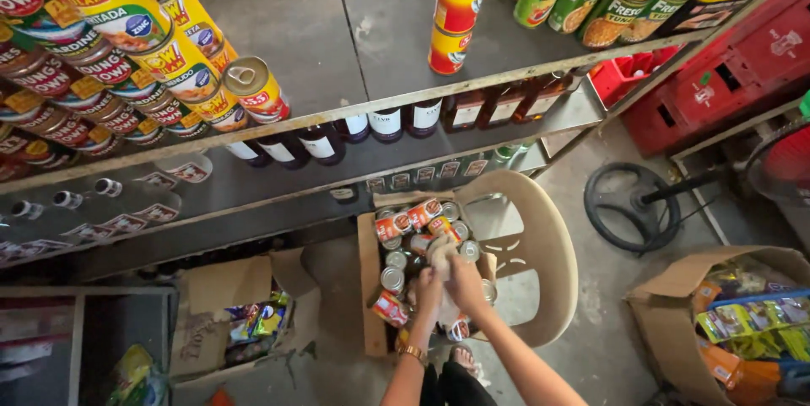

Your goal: Cleaning and organizing canned food items onto grocery store shelves.

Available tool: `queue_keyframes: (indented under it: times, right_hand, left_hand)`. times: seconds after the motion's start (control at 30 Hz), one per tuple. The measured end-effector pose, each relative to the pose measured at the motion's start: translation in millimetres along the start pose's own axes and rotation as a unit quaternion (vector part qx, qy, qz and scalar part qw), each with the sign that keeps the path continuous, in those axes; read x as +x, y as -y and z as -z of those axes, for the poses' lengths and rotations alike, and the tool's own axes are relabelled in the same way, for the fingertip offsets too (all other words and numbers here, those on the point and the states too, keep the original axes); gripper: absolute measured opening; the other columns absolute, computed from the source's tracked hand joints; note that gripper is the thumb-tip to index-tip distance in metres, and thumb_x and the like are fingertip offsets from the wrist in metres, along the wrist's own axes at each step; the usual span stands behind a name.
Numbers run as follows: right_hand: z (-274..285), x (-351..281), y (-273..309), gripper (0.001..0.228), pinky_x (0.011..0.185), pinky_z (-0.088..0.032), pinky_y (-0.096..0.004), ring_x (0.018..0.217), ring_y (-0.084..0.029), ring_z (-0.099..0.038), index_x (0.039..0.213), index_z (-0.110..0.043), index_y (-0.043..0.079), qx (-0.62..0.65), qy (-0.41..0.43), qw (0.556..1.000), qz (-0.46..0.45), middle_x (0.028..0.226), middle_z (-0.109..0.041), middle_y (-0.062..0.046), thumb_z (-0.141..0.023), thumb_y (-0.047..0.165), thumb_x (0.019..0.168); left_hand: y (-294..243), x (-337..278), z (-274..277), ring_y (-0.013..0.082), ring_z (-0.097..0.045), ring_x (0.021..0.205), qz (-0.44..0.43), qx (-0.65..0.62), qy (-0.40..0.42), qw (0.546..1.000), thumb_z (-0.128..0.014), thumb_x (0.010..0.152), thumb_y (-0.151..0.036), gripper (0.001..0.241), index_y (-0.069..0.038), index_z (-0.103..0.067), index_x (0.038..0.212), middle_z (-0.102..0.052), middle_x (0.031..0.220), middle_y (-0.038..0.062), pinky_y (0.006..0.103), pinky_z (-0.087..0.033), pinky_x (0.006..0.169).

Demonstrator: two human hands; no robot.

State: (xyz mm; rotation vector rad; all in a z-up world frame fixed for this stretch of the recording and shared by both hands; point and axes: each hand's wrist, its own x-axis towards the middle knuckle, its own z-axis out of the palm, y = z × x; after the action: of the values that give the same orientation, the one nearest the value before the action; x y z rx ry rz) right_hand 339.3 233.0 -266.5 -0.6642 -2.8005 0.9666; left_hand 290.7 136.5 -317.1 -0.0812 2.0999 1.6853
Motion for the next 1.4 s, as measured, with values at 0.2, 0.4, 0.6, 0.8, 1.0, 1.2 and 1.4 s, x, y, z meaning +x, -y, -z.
queue_keyframes:
  times: [0.2, 0.4, 0.6, 0.8, 1.0, 1.2, 1.4]
  right_hand:
    - [121, 30, 63, 0.057, 0.09, -0.049, -0.046, 0.101, -0.041, -0.063, 0.114, -0.067, 0.0, 0.104, -0.109, 0.988, 0.035, 0.103, -0.068, -0.023, -0.081, 0.018, 0.062]
    - [292, 66, 170, 0.042, 0.09, -0.051, -0.039, 0.097, -0.032, -0.066, 0.106, -0.069, 0.001, 0.15, -0.248, 0.953, 0.086, 0.099, -0.07, -0.016, -0.075, 0.015, 0.066]
    - [382, 140, 185, 0.048, 0.096, -0.049, -0.033, 0.108, -0.023, -0.064, 0.121, -0.062, 0.0, 0.264, -0.301, 0.889, 0.223, 0.113, -0.069, -0.013, -0.069, 0.009, 0.074]
    - [381, 227, 168, 0.065, 0.09, -0.052, -0.036, 0.106, -0.025, -0.064, 0.143, -0.052, 0.001, 0.374, -0.224, 0.899, 0.048, 0.123, -0.068, -0.015, -0.07, 0.012, 0.081]
    - [347, 279, 149, 0.066, 0.101, -0.047, -0.034, 0.124, -0.024, -0.056, 0.149, -0.04, -0.003, 0.35, -0.178, 0.904, 0.171, 0.141, -0.057, -0.017, -0.066, 0.008, 0.09]
    - [387, 250, 169, 0.065, 0.097, -0.054, -0.034, 0.119, -0.025, -0.064, 0.153, -0.034, 0.001, 0.403, -0.152, 0.885, 0.178, 0.137, -0.061, -0.016, -0.055, 0.004, 0.092]
    - [441, 181, 187, 0.059, 0.095, -0.055, -0.036, 0.116, -0.025, -0.067, 0.146, -0.048, 0.002, 0.367, -0.258, 0.87, 0.203, 0.132, -0.066, -0.017, -0.058, 0.006, 0.088]
  left_hand:
    - [-59, 35, 12, 0.0168, -0.07, 0.078, -0.092, -0.066, 0.025, 0.993, -0.062, 0.098, -0.023, 0.026, 0.001, -0.073, 0.1, -0.075, 0.088, 0.012, 0.0327, -0.058, 0.072]
    - [-321, 20, 53, 0.014, -0.068, 0.075, -0.254, -0.118, 0.004, 0.96, -0.056, 0.098, -0.015, 0.02, -0.001, -0.07, 0.102, -0.073, 0.083, 0.005, 0.0292, -0.057, 0.07]
    - [-492, 18, 54, 0.0207, -0.072, 0.091, -0.362, -0.049, -0.051, 0.929, -0.063, 0.091, -0.014, 0.026, -0.001, -0.065, 0.114, -0.07, 0.107, 0.015, 0.0338, -0.061, 0.074]
    - [-544, 67, 12, 0.0427, -0.057, 0.115, -0.441, 0.022, -0.165, 0.882, -0.083, 0.073, -0.01, 0.075, 0.007, -0.044, 0.135, -0.056, 0.127, 0.027, 0.047, -0.047, 0.096]
    - [-553, 82, -1, 0.0376, -0.065, 0.111, -0.445, 0.018, -0.14, 0.885, -0.084, 0.076, -0.009, 0.056, -0.003, -0.059, 0.126, -0.068, 0.116, 0.019, 0.0449, -0.051, 0.095]
    - [-569, 50, 4, 0.0369, -0.066, 0.113, -0.502, -0.025, -0.134, 0.854, -0.083, 0.079, -0.013, 0.058, -0.001, -0.055, 0.129, -0.066, 0.119, 0.019, 0.0436, -0.052, 0.093]
    - [-573, -19, 32, 0.0457, -0.053, 0.126, -0.596, 0.039, -0.12, 0.793, -0.084, 0.08, -0.012, 0.067, 0.006, -0.047, 0.132, -0.049, 0.137, 0.028, 0.0453, -0.046, 0.097]
